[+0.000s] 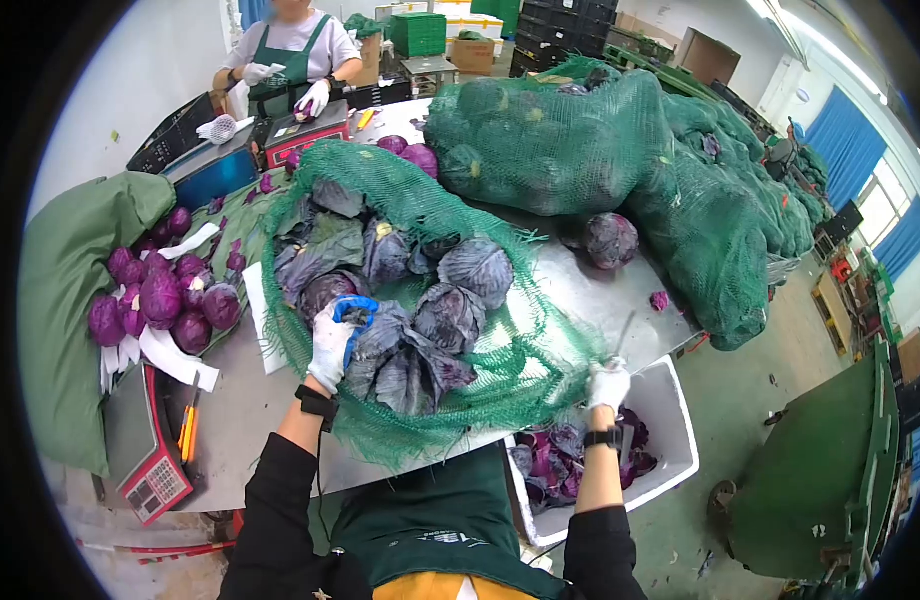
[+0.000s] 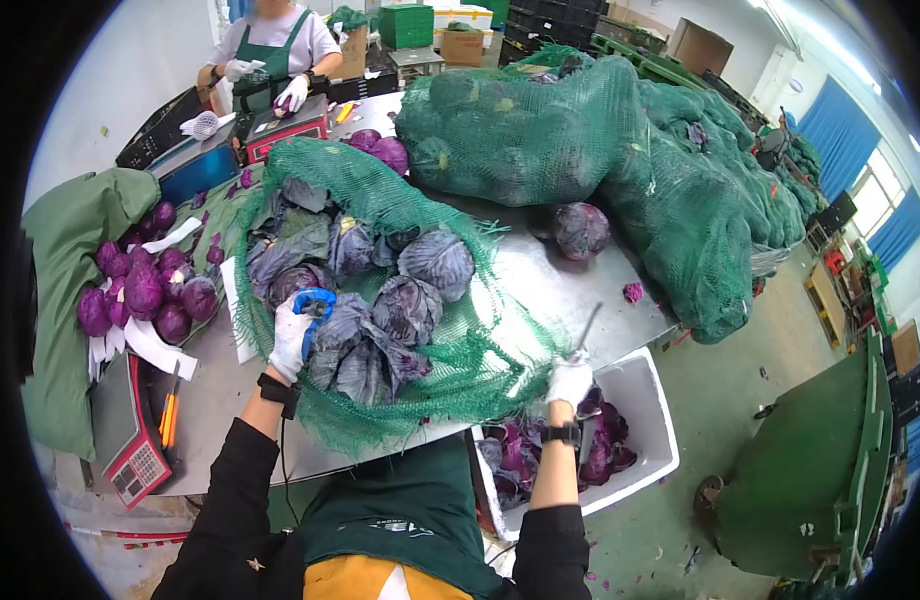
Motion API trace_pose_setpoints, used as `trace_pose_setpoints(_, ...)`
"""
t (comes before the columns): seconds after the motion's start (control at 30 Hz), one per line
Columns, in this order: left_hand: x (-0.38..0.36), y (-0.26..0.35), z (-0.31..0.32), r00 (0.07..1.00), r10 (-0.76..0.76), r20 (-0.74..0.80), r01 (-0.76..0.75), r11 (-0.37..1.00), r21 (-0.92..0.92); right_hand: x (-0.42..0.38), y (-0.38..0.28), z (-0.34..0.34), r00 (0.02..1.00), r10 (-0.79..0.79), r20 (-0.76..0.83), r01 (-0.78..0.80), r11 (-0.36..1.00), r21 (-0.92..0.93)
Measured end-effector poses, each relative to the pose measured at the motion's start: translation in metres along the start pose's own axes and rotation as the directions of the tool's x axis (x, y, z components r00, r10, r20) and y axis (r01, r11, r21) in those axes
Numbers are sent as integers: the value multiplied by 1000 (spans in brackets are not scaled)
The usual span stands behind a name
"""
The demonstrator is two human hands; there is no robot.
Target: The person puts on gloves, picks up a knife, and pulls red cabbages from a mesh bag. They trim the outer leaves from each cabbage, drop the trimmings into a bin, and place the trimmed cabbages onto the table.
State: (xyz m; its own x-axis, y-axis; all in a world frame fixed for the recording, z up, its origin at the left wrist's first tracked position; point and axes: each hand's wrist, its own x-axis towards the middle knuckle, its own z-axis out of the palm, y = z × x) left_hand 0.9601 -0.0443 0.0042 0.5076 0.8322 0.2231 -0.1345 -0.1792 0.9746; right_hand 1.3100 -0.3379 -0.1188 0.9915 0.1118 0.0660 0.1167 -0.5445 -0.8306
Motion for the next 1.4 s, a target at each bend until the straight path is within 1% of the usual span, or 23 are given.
trace_pose_setpoints(0.03,-5,2,0,1000,8,4,-8,999,37,-34,-72,-39,999,-23,-26,25,997,78)
trace_pose_setpoints(0.07,-12,3,1,1000,13,9,-14,997,74,-47,-92,-47,997,67,-29,-40,832,554)
trace_pose_setpoints(0.13,-31,-2,2,999,-52,-4,52,998,-18,-96,-160,-79,992,-84,-98,124,835,536)
trace_pose_setpoints(0.23,-67,-8,11,999,20,36,-24,995,99,-164,-213,-84,959,-148,240,-24,806,592)
trace_pose_setpoints(0.27,-80,-13,13,996,68,54,-76,983,169,-177,-219,-77,904,-259,340,91,893,440)
trace_pose_setpoints(0.3,-92,-17,12,995,55,78,-76,953,295,-185,-206,-45,895,-227,383,16,876,482)
trace_pose_setpoints(0.33,-105,-20,11,995,-91,30,89,995,36,-181,-189,-16,882,-161,443,12,947,320)
trace_pose_setpoints(0.4,-120,-28,15,998,-39,45,17,906,422,-179,-182,17,821,30,570,-309,863,400)
trace_pose_setpoints(0.43,-127,-34,16,991,69,119,-124,816,564,-182,-183,26,791,82,607,-379,844,379)
trace_pose_setpoints(0.47,-135,-30,15,980,83,181,-174,798,577,-184,-195,30,752,137,645,-450,821,351)
trace_pose_setpoints(0.53,-144,-31,12,962,48,269,-224,702,676,-179,-198,54,749,151,645,-413,867,278)
trace_pose_setpoints(0.6,-141,-27,9,940,7,340,-252,687,681,-179,-208,56,777,124,618,-452,793,409)
trace_pose_setpoints(0.73,-116,6,-7,905,-152,397,-116,810,575,-186,-207,62,807,26,590,-450,674,585)
trace_pose_setpoints(0.77,-105,27,-6,945,-38,323,-184,758,626,-189,-209,61,835,-34,550,-387,674,630)
trace_pose_setpoints(0.8,-90,47,-3,960,123,251,-241,820,520,-192,-211,60,857,-92,508,-325,669,669)
trace_pose_setpoints(0.87,-69,58,-3,961,260,95,-271,812,516,-199,-238,34,862,-145,486,-290,645,707)
trace_pose_setpoints(0.97,-49,80,32,908,254,333,-406,727,553,-207,-267,-3,773,-228,591,-295,696,655)
trace_pose_setpoints(1.0,-45,88,48,874,208,439,-429,754,498,-209,-276,-21,794,-322,517,-166,702,692)
trace_pose_setpoints(1.07,-50,64,72,833,179,524,-472,724,503,-201,-271,-41,813,-358,459,-152,632,760)
trace_pose_setpoints(1.17,-63,59,114,827,128,547,-401,816,416,-178,-256,-66,838,-303,454,-173,642,747)
trace_pose_setpoints(1.23,-74,64,140,847,50,529,-379,754,537,-168,-241,-76,860,-259,441,-172,666,726)
trace_pose_setpoints(1.3,-77,57,162,854,14,520,-365,728,580,-153,-218,-74,914,-278,295,15,751,660)
trace_pose_setpoints(1.4,-78,39,186,827,-138,544,-343,643,685,-140,-199,-85,947,-198,252,-27,735,678)
